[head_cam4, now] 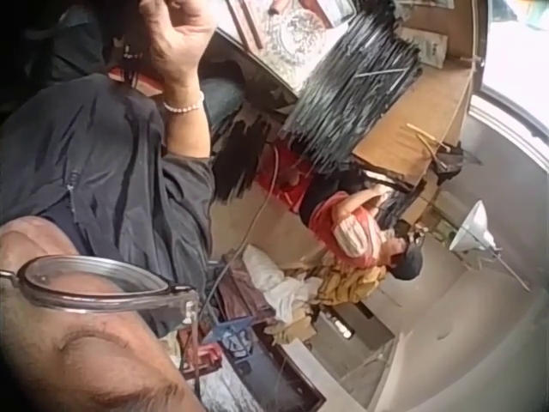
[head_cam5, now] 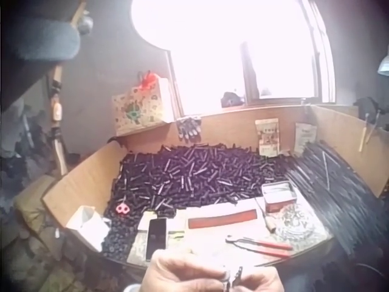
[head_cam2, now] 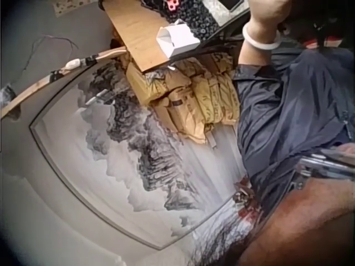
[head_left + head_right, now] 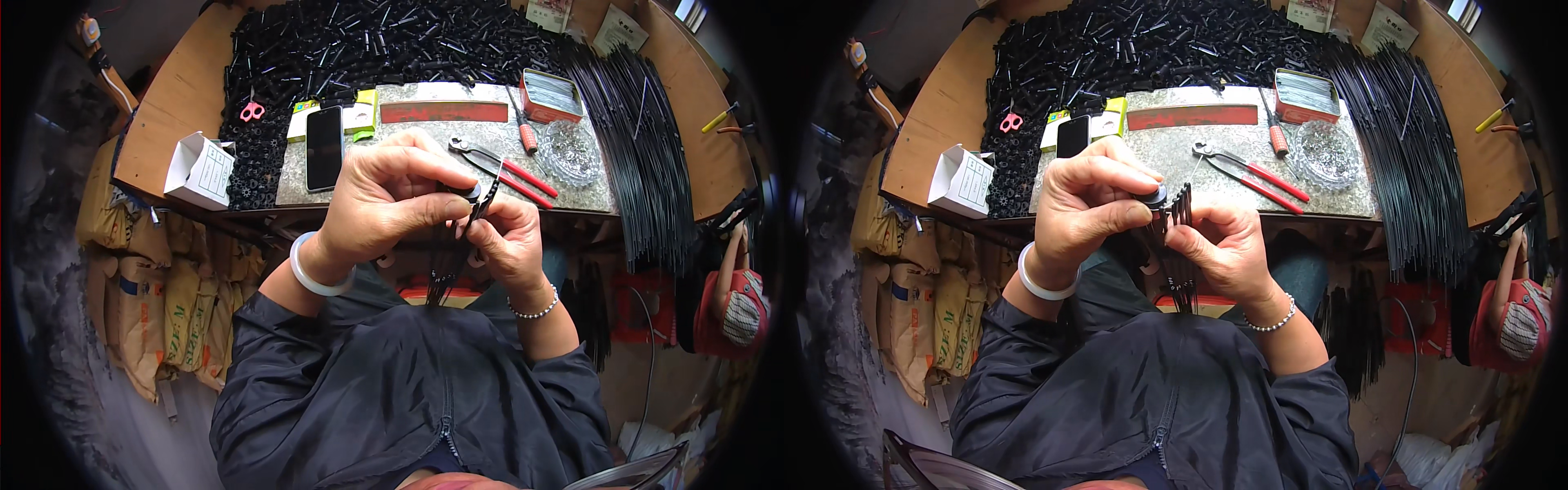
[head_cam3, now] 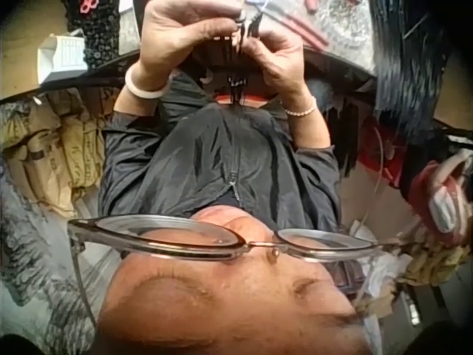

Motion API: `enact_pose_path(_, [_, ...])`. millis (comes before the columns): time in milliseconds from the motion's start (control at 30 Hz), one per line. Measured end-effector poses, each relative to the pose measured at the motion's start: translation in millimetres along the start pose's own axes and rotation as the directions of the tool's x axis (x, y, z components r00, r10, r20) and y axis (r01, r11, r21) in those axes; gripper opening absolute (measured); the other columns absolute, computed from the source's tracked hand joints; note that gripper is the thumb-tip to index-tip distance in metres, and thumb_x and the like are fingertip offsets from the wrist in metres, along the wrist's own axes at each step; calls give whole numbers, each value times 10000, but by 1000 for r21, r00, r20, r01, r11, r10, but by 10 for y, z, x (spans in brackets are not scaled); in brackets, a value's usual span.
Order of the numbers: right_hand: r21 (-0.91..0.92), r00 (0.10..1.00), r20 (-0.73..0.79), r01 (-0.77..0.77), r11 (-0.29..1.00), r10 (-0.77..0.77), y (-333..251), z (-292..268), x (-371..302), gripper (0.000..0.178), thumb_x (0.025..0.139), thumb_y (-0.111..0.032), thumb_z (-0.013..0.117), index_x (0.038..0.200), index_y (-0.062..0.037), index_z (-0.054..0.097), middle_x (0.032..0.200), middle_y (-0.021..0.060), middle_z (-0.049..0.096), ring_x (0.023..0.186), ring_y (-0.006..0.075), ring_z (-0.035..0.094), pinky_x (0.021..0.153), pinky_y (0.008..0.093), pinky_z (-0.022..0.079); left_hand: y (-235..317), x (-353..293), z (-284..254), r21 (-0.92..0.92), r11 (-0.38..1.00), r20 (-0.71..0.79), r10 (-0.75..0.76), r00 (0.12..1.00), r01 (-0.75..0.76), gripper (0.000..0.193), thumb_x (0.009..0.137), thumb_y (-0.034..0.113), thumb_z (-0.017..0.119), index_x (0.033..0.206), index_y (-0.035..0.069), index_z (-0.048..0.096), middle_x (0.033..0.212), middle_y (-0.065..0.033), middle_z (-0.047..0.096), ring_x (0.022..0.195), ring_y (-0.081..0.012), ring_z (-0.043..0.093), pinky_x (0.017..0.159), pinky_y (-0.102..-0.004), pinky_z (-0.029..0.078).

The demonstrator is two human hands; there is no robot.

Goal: The worker is assembling industrial cable components by inserting wires into connectors and using hand tools for crimping.

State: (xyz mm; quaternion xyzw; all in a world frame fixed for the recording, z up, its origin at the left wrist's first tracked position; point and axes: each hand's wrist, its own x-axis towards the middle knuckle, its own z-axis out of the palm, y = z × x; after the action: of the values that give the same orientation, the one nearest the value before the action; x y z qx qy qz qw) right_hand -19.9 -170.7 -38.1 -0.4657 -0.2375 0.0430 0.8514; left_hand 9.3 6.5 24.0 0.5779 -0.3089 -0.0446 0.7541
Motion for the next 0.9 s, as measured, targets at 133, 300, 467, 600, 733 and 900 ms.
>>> enact_pose_path(133, [-205,999,-26,29,978,-35,-56,35,45,159,815,-138,721,843,8,664,781,66,663,711,106,610,665,235,490,-25,-3,11,-47,999,1,11,1000,-11,232,697,-54,746,914,-4,679,914,-116,627,840,-145,592,760,-237,470])
enact_pose_path(300, [37,992,-2,-129,991,129,-17,-31,55,133,803,-96,719,852,14,663,836,69,664,742,119,624,686,248,509,-38,18,4,-108,994,38,-7,999,11,228,707,-51,739,922,-14,672,919,-120,629,864,-160,604,783,-254,480])
enact_pose_path(467, [418,947,106,-320,850,304,77,46,56,228,806,-120,714,973,5,623,871,95,657,767,178,663,706,310,569,-67,-20,-46,-235,961,99,-127,987,148,357,725,-27,737,1064,-38,627,969,-148,648,893,-185,633,817,-282,501])
enact_pose_path(600, [353,970,154,-234,906,190,161,17,30,213,832,-142,695,949,-6,581,835,126,645,656,154,622,640,276,541,8,74,-17,-328,903,188,-224,956,276,726,723,32,762,1349,-28,400,1024,-175,652,936,-198,649,819,-281,521])
enact_pose_path(733, [-47,963,-258,65,997,-75,34,283,-14,211,831,-167,704,823,-34,541,769,117,618,593,131,571,562,236,478,88,75,60,-208,972,-90,-134,987,113,671,754,48,749,1332,-39,421,968,-140,672,879,-181,666,789,-291,537])
enact_pose_path(900, [-217,950,-265,106,970,-164,74,316,-63,132,835,-50,686,852,3,567,836,42,634,741,78,610,686,213,510,224,-33,185,613,766,72,190,979,-193,338,777,-47,695,1107,-49,623,948,-122,677,826,-126,660,710,-235,533])
